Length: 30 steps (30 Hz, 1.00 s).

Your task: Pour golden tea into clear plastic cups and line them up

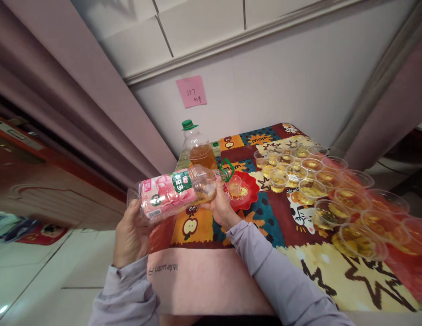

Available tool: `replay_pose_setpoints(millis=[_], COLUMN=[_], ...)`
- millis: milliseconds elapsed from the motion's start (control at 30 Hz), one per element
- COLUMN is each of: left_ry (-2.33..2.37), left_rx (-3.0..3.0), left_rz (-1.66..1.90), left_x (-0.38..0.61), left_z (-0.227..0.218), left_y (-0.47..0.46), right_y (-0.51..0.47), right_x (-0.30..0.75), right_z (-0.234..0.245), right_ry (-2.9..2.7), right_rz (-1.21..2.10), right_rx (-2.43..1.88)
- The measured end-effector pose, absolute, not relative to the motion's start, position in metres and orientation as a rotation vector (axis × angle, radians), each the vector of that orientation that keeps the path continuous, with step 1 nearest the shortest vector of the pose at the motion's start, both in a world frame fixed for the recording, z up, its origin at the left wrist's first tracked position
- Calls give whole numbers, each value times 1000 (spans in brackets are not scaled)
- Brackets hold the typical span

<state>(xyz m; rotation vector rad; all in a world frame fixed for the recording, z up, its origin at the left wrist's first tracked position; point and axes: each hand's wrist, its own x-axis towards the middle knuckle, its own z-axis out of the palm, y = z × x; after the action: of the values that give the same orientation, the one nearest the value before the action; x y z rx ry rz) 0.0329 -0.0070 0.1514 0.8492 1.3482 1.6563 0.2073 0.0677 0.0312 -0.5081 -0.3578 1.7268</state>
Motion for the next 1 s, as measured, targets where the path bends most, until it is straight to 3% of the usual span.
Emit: replay_pose_setpoints(millis=[1000], left_ry=[1328], left_rx=[839], left_rz=[1662], left_x=[37], left_z=[155], left_y=[-9], right_y=[69], right_x=[209], right_z=[32], right_ry=[-401], right_rz=[1742], right_rx=[-498])
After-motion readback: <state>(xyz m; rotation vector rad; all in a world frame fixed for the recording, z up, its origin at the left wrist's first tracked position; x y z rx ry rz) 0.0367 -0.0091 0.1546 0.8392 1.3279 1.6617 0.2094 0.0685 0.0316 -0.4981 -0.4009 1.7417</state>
